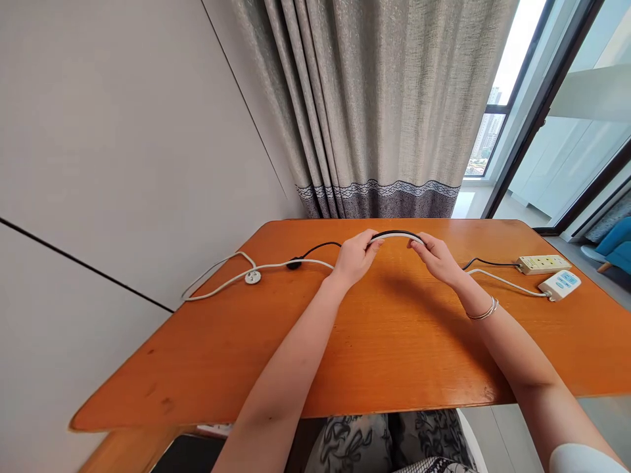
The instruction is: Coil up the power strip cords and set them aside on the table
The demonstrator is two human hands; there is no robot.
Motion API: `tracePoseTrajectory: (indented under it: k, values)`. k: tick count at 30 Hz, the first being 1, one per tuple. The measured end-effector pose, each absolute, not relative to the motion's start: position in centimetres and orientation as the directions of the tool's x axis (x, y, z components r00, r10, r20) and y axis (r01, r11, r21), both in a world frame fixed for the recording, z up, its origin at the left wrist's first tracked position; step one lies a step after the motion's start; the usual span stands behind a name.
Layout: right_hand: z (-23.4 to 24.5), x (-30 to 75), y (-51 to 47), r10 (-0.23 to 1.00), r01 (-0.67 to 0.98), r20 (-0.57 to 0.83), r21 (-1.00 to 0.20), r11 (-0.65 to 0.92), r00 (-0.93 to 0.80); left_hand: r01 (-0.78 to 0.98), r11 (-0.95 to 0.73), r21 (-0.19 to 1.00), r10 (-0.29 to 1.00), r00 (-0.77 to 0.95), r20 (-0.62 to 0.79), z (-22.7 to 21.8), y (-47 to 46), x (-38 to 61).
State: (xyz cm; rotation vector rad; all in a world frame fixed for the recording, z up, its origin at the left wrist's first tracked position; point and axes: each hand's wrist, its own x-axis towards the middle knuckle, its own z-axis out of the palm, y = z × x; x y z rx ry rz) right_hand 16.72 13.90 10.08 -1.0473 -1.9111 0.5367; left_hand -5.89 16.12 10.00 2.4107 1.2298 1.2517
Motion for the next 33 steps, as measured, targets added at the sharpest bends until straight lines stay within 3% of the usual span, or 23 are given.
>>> tracePoseTrajectory:
  k: [5,12,16,20,27,33]
  values:
    - [11.7,15.2,11.6,0.804,0.050,0.582,-0.805,0.591,-0.126,0.430,-0.652,0.625,0.757,0.307,0.577,10.1,15.3,-4.8]
    - [15.7,13.9,11.6,0.823,-0.307,0.557,-0.768,0.561,0.111,0.341,-0.469,0.815,0.870,0.339,0.359,7.7,17.3,-4.7]
    - [18.7,12.2,14.0,0.804,-0.360,0.569,-0.723,0.589,0.173,0.103,-0.354,0.930,0.867,0.410,0.284,6.8,17.7,-4.0]
    - [20.6,9.2,15.7,0.818,-0.338,0.566,-0.754,0.563,0.100,-0.116,-0.311,0.943,0.787,0.524,0.324,6.7,16.6,-2.5]
    - [24.6,5.2,15.2,0.816,-0.409,0.562,-0.782,0.471,-0.135,-0.030,-0.295,0.955,0.762,0.595,0.255,7.7,14.7,-1.4]
    - [27.9,3.8,14.5,0.829,-0.470,0.521,-0.795,0.384,-0.204,0.005,-0.254,0.967,0.753,0.629,0.194,7.5,14.4,-1.0]
